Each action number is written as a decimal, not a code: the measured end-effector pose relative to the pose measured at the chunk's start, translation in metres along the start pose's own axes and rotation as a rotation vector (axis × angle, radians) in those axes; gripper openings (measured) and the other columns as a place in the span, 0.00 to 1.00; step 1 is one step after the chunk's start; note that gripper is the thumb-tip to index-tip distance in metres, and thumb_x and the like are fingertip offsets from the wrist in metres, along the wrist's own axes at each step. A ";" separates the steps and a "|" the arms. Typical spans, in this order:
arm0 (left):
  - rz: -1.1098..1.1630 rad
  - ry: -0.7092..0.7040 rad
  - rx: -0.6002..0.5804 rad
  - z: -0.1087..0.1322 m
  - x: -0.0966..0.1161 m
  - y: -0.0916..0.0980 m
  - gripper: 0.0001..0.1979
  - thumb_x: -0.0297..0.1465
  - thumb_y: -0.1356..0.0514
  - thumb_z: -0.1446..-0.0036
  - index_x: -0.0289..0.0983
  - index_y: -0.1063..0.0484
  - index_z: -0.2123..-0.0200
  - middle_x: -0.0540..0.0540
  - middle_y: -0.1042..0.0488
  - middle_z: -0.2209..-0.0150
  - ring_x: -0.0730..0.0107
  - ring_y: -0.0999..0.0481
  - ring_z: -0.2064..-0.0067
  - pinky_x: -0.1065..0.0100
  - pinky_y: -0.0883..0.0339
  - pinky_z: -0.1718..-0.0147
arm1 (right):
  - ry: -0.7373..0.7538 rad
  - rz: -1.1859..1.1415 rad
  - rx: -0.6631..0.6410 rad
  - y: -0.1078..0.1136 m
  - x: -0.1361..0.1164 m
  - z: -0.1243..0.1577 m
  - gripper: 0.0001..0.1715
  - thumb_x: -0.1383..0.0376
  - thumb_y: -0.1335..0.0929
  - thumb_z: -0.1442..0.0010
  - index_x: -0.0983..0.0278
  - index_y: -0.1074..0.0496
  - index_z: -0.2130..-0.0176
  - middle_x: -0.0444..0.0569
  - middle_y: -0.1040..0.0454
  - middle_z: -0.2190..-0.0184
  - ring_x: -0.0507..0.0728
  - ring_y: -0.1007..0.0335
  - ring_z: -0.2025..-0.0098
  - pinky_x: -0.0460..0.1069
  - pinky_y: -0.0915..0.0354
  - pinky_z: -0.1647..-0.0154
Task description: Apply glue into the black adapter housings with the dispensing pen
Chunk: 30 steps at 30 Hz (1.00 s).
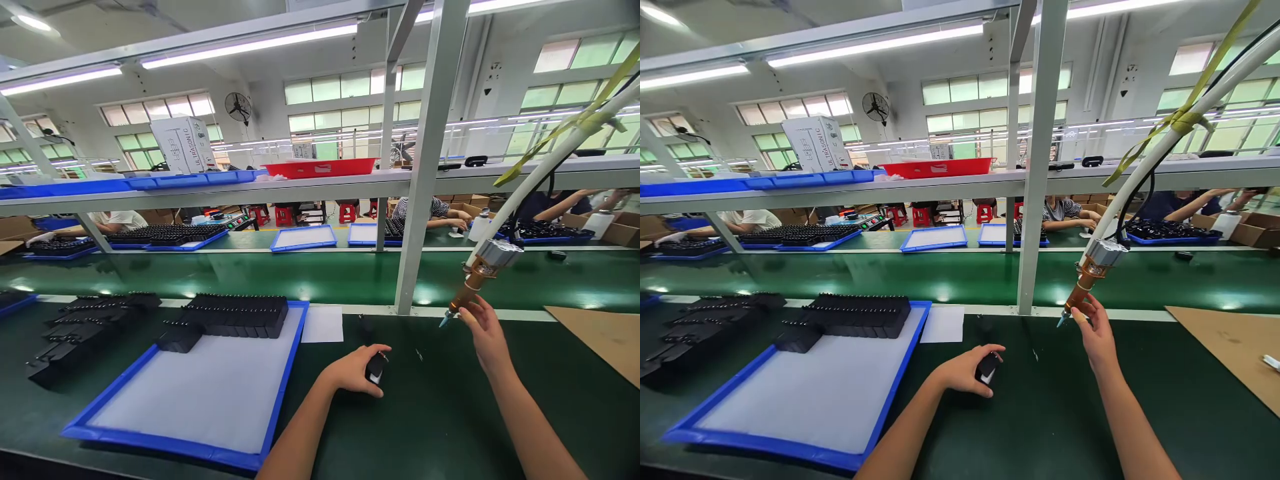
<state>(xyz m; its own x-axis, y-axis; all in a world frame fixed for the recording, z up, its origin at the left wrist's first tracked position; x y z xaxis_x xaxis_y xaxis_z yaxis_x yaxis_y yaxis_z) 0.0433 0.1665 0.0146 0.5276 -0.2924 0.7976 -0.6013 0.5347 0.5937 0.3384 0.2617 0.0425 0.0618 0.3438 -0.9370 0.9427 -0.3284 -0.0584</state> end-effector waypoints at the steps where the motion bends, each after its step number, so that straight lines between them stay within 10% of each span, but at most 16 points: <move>1: 0.017 0.003 -0.002 -0.001 -0.001 -0.001 0.48 0.36 0.30 0.60 0.49 0.46 0.35 0.44 0.33 0.44 0.52 0.34 0.44 0.55 0.41 0.44 | 0.000 0.013 -0.001 -0.001 -0.001 0.001 0.44 0.47 0.28 0.50 0.59 0.39 0.40 0.51 0.29 0.50 0.63 0.34 0.44 0.63 0.39 0.40; 11: 0.242 -0.004 -0.016 -0.007 -0.002 -0.011 0.46 0.41 0.30 0.58 0.48 0.44 0.36 0.43 0.34 0.41 0.52 0.33 0.42 0.54 0.40 0.44 | 0.031 0.152 -0.046 -0.021 -0.022 0.023 0.34 0.45 0.29 0.51 0.64 0.30 0.53 0.53 0.24 0.61 0.60 0.26 0.62 0.53 0.27 0.63; 30: 0.223 0.036 0.015 -0.011 -0.010 -0.011 0.32 0.43 0.35 0.50 0.46 0.35 0.41 0.46 0.30 0.46 0.58 0.29 0.48 0.58 0.36 0.48 | 0.032 0.220 -0.070 -0.027 -0.037 0.032 0.35 0.45 0.30 0.52 0.64 0.30 0.52 0.53 0.24 0.61 0.61 0.25 0.62 0.53 0.26 0.66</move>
<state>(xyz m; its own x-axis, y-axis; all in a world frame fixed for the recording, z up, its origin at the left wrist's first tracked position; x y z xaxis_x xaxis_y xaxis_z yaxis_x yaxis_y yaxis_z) 0.0513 0.1723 -0.0011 0.4017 -0.1401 0.9050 -0.7142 0.5706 0.4053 0.3005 0.2294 0.0673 0.2780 0.2989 -0.9129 0.9256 -0.3376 0.1713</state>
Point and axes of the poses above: each hand's wrist, its own z-axis away from the middle knuckle, its own y-axis out of the back of the hand, x = y × z, the point moved 8 cm from there along -z, towards the middle knuckle
